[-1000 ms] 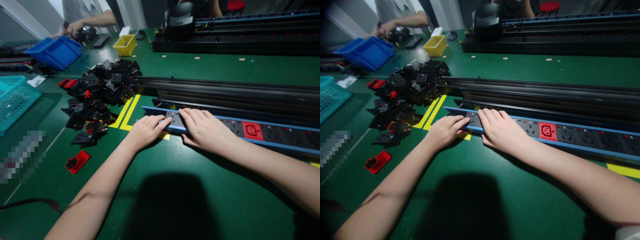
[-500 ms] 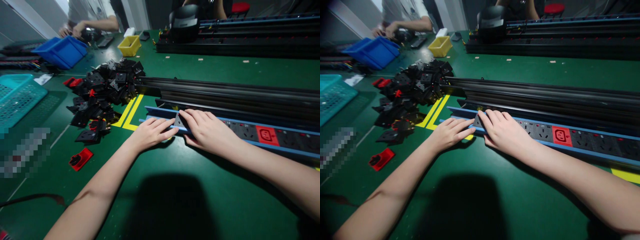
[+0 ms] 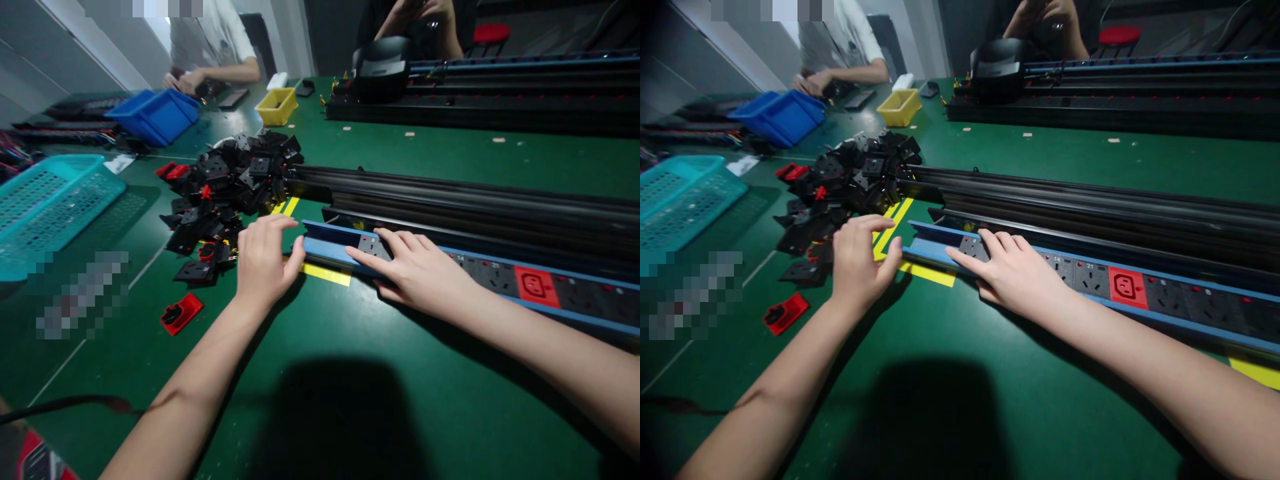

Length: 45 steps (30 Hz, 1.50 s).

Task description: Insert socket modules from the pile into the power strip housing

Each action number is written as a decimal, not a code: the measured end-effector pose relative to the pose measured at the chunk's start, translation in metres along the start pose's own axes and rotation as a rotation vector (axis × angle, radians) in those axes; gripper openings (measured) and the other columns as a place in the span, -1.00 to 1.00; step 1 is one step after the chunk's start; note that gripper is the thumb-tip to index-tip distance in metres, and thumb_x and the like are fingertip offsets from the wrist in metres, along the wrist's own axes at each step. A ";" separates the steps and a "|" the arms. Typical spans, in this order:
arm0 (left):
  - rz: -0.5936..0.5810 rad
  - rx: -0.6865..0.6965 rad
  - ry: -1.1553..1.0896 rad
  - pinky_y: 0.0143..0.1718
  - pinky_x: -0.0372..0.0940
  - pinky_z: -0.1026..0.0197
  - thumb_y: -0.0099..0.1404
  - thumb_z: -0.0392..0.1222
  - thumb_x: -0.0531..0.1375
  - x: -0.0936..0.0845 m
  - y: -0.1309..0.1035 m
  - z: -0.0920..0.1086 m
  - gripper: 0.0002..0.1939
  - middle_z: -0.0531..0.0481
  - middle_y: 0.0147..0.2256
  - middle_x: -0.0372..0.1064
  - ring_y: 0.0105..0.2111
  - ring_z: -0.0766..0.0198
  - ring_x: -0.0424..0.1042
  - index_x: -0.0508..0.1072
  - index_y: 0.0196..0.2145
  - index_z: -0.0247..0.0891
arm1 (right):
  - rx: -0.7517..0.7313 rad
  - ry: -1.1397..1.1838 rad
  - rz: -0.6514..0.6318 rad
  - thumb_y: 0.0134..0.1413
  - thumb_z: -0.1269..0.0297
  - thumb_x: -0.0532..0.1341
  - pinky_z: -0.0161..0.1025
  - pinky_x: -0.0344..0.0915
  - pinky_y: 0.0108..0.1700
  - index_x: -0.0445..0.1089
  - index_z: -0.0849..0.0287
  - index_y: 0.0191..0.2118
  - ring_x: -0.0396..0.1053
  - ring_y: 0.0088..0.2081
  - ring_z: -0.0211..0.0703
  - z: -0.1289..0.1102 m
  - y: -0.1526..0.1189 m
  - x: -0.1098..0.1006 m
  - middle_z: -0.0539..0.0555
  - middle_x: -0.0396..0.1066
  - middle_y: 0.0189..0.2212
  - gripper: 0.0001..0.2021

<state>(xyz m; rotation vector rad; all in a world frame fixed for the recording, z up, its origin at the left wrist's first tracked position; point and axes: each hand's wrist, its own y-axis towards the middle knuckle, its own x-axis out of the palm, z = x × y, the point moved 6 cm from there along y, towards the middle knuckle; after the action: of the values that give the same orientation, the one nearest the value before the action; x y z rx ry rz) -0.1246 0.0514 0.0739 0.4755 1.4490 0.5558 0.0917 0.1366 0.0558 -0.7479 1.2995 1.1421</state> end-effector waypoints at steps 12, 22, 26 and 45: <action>-0.313 -0.522 0.367 0.24 0.18 -0.51 0.39 0.23 0.06 -0.050 -0.097 -0.111 -0.24 -0.43 0.39 0.07 0.36 -0.48 0.13 0.16 0.40 -0.21 | 0.002 -0.027 0.028 0.26 0.24 0.22 0.03 0.25 -0.01 0.15 -0.03 0.41 0.36 0.08 0.30 -0.002 0.000 0.001 0.50 0.24 0.25 -0.37; -0.338 -0.363 0.233 0.30 0.20 -0.36 0.40 0.20 0.08 -0.015 -0.067 -0.105 -0.16 -0.52 0.40 0.03 0.39 -0.34 0.11 0.06 0.43 -0.39 | 0.003 -0.062 0.037 0.28 0.27 0.18 0.02 0.26 -0.03 0.16 -0.01 0.40 0.38 0.08 0.30 -0.004 0.000 0.001 0.52 0.27 0.23 -0.41; -0.325 -0.302 0.187 0.27 0.16 -0.43 0.42 0.17 0.09 -0.004 -0.051 -0.101 -0.21 -0.50 0.36 0.13 0.40 -0.41 0.08 0.09 0.42 -0.36 | 0.000 -0.072 0.035 0.30 0.27 0.16 0.03 0.27 -0.03 0.15 -0.02 0.40 0.38 0.09 0.30 -0.005 0.000 0.001 0.52 0.27 0.24 -0.42; -0.195 -0.624 0.171 0.39 -0.06 0.01 0.53 -0.06 -0.05 -0.018 0.043 -0.348 -0.41 -0.23 0.33 0.18 0.31 0.14 0.13 0.16 0.34 -0.55 | -0.035 -0.019 0.153 0.23 0.29 0.16 0.19 0.35 -0.04 0.20 0.05 0.35 0.40 0.08 0.38 -0.002 -0.007 0.013 0.49 0.27 0.25 -0.43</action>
<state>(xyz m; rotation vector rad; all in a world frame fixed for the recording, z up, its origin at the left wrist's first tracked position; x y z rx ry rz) -0.4752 0.0637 0.0894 -0.2089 1.3742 0.8617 0.0961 0.1353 0.0416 -0.6702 1.3413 1.2937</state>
